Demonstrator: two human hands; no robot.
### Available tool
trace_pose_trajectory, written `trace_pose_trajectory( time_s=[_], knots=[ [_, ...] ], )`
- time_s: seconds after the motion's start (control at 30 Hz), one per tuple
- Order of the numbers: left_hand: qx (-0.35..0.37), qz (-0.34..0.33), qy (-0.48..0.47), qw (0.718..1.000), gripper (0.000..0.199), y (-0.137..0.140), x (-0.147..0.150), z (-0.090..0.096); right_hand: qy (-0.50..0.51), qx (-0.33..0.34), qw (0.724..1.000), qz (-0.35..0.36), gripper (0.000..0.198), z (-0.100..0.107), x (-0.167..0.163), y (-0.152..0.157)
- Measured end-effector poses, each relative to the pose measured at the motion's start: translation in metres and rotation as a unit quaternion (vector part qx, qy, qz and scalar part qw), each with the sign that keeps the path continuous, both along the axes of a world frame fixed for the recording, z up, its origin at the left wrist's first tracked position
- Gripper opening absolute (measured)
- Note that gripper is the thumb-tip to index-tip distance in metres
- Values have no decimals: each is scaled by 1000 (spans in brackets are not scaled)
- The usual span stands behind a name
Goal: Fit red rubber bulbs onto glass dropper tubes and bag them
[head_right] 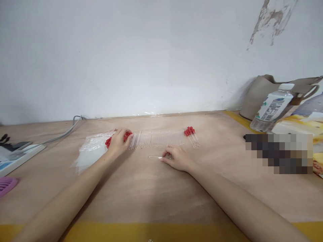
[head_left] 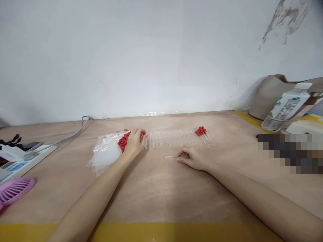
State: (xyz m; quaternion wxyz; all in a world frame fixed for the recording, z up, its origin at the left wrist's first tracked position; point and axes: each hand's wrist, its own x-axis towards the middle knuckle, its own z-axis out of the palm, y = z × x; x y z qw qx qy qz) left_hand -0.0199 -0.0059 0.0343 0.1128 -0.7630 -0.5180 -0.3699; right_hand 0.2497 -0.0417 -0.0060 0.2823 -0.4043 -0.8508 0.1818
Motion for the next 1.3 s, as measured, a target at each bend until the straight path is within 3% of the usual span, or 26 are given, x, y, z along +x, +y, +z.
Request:
trace_pose_trajectory(
  time_s=[0.1,0.23,0.47,0.7,0.9,1.1,1.3],
  knots=[
    [-51,-71,-79,993,7,-22,22,-6,-6,-12,1000,-17,13,-1,-2,0],
    [-161,-147,-191,957,14,-42,45,-29,-24,21,998,-57,10,-6,-4,1],
    [-275,-185,-292,897,11,-38,50,-44,67,17,994,-86,10,-9,-3,0],
    [-269,-198,-283,899,17,-42,48,-42,113,61,991,-42,25,-8,-4,-1],
    [-258,-221,-280,898,21,-41,49,-42,108,64,992,-31,26,-3,-7,-6],
    [-289,-239,-279,884,22,-41,49,-45,107,48,993,-17,25,-4,-8,-7],
    [-293,-245,-259,887,21,-42,49,-46,91,16,996,-5,25,-1,-8,-10]
  ],
)
